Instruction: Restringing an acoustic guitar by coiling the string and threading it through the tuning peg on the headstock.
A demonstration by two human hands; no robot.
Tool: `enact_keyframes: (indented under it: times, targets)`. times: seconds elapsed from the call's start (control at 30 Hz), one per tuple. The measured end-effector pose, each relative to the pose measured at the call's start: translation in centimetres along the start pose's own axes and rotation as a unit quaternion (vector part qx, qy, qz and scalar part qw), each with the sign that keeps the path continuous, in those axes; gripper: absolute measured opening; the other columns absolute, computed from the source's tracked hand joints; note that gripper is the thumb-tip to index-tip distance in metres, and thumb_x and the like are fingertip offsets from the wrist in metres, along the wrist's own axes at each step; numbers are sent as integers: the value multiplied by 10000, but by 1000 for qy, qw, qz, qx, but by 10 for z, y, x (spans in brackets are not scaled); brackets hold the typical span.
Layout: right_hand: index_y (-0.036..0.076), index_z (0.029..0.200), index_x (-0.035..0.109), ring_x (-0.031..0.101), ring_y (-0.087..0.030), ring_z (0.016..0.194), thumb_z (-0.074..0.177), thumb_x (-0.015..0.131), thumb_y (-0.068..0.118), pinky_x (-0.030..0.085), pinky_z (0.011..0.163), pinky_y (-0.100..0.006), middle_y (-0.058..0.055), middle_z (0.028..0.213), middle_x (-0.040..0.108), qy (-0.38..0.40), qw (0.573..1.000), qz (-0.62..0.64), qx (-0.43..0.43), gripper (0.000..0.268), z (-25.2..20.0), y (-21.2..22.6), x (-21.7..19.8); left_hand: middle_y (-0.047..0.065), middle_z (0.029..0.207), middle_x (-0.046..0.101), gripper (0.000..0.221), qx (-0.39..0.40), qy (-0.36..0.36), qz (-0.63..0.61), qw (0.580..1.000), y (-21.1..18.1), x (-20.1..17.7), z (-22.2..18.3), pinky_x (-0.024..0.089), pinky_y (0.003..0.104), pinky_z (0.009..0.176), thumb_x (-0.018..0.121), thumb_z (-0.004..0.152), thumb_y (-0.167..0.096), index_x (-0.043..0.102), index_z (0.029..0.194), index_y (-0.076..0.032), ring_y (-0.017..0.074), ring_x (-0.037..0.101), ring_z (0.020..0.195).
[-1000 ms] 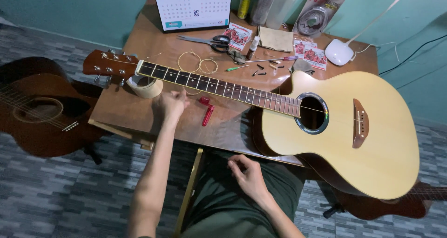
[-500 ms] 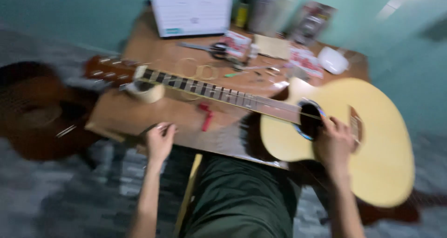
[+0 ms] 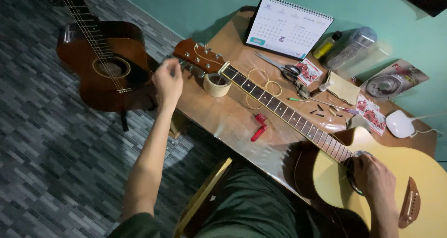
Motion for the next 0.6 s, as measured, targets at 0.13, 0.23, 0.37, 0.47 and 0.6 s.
enact_keyframes:
  times: [0.13,0.23,0.37,0.47,0.6]
  targets:
    - [112,1129,716,742,-383,917,1106,497,350,601,776,-495,-110,1148,766,-51,997,57,-20,324,-3,-13,15,66,1093,780,167,75,-20,29,997,-8,28,48,428,464,1014,671,965,-118,735,1116,-84,270,707,1050]
    - [109,1129,787,724,-418,998,1045,576,324,565,840,-498,-89,1270,754,-92,988,122,-25,313,-7,-26,25,119,1156,730,326,33,85,105,990,-5,58,82,536,428,937,772,941,-233,722,1204,-47,280,671,1074]
    - [68,1103,795,699,-332,829,1029,669,155,548,783,-438,-141,1121,756,-201,952,208,-98,170,-32,-21,6,149,873,773,183,6,167,179,970,1,77,101,632,405,710,651,913,12,790,822,-63,309,740,797]
    - [76,1074,785,676,-216,787,1013,692,116,513,785,-354,-85,999,766,-178,932,301,-97,118,-59,-3,-17,126,931,784,178,7,168,162,972,5,71,104,659,380,704,652,910,45,789,842,-46,274,751,841]
    - [25,985,815,739,-123,909,947,661,119,553,873,-262,-57,938,835,-5,880,460,-113,184,-89,34,0,90,981,793,142,16,165,152,974,-1,67,99,634,421,771,696,889,-15,820,866,-79,287,735,906]
Point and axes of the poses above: each hand's wrist, its own z-axis towards the middle knuckle, its own x-axis out of the palm, y = z × x, the point moved 5 cm from there along z, towards the middle knuckle
